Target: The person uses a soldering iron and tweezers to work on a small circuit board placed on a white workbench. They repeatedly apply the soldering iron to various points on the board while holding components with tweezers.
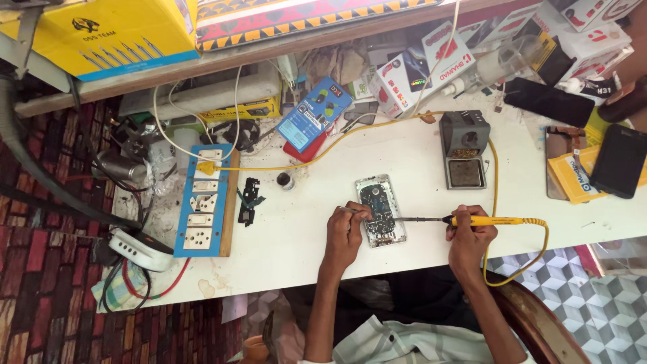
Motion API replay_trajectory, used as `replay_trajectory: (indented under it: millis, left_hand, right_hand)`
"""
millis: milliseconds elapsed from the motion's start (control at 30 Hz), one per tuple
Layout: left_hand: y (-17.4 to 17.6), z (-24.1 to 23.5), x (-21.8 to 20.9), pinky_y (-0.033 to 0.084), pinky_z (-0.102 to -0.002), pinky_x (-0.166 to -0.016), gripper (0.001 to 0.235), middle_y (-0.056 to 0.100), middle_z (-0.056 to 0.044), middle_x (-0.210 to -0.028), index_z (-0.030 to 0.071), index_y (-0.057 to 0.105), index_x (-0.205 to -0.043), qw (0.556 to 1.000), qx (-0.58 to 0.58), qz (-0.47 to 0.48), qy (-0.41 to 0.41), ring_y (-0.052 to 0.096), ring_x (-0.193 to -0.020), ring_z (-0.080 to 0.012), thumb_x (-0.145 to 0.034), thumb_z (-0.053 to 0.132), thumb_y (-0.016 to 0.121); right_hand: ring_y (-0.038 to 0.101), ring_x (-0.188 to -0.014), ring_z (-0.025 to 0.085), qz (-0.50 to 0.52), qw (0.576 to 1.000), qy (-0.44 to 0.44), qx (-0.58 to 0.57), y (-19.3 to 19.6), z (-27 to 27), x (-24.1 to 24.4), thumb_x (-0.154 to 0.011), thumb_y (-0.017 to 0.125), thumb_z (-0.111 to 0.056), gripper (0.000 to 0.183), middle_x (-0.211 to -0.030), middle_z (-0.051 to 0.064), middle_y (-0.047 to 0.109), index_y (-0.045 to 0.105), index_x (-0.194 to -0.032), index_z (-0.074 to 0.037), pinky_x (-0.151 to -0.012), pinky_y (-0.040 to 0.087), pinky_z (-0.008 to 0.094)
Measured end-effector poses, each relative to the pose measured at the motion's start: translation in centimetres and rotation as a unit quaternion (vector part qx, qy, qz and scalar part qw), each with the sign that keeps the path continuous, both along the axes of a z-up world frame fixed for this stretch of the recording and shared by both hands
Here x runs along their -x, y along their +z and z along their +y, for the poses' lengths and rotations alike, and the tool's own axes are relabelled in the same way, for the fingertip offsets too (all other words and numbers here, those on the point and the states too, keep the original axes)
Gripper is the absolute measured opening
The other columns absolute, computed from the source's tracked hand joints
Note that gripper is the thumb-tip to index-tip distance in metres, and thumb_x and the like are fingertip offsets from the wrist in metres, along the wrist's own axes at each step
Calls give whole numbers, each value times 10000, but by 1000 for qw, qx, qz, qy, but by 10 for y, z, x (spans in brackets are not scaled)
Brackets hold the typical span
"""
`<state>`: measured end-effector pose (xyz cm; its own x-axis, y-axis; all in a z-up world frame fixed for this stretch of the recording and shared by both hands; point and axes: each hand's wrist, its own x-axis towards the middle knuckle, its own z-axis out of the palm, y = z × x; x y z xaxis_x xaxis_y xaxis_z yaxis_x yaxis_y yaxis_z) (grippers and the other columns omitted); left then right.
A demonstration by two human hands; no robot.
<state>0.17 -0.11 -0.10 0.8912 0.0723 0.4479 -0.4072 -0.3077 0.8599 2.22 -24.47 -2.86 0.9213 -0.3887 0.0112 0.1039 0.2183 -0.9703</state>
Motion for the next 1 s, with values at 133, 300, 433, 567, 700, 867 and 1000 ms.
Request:
replay_trajectory:
  millis: [133,300,433,567,700,867,1000]
  left_hand:
    - [0,0,0,511,-365,-797,157,727,-111,-907,-3,553,-874,1000,1,13,2,658,-812,-242,-1030,7,548]
    - [4,1,2,507,-365,-797,163,741,-100,-913,-8,566,-861,1000,-19,16,15,657,-802,-244,-1021,19,548]
    - [9,0,1,520,-364,-804,181,733,-100,-911,-19,586,-846,999,-2,34,8,671,-822,-248,-1020,21,554]
    - [9,0,3,525,-366,-811,185,734,-105,-906,-30,596,-821,999,4,43,10,676,-824,-255,-996,3,547]
    - [6,1,3,531,-359,-803,190,734,-114,-931,-35,590,-821,999,12,43,10,681,-831,-258,-1003,5,558]
    - [8,1,2,521,-365,-808,181,737,-122,-918,-52,580,-820,1000,5,30,7,683,-819,-255,-994,-7,558]
    - [8,1,3,545,-360,-797,191,735,-127,-912,-55,596,-818,998,35,51,-6,693,-803,-247,-1000,-18,552]
  right_hand:
    - [460,-494,89,-16,1000,1,-9,-1,2,0,-1062,604,-74,197,-728,45,557,576,-883,3,-469,404,248]
    - [467,-494,92,-26,1000,5,-3,0,1,2,-1072,595,-90,197,-725,47,552,574,-895,-4,-478,413,245]
    - [454,-486,92,-20,1000,-6,4,3,3,2,-1079,596,-97,209,-732,34,533,560,-893,-8,-478,407,244]
    - [444,-496,88,-15,1000,-2,12,2,2,2,-1093,593,-100,221,-725,37,524,564,-893,-9,-479,394,239]
    - [440,-512,83,-28,1000,8,0,-1,1,2,-1089,592,-89,217,-760,48,553,557,-889,-12,-484,395,239]
    - [447,-509,84,-15,1000,8,10,5,1,2,-1090,587,-92,223,-745,45,541,556,-887,-6,-485,398,243]
    - [443,-503,80,-16,1000,11,18,8,3,2,-1091,581,-105,223,-743,41,542,562,-890,-11,-476,396,245]
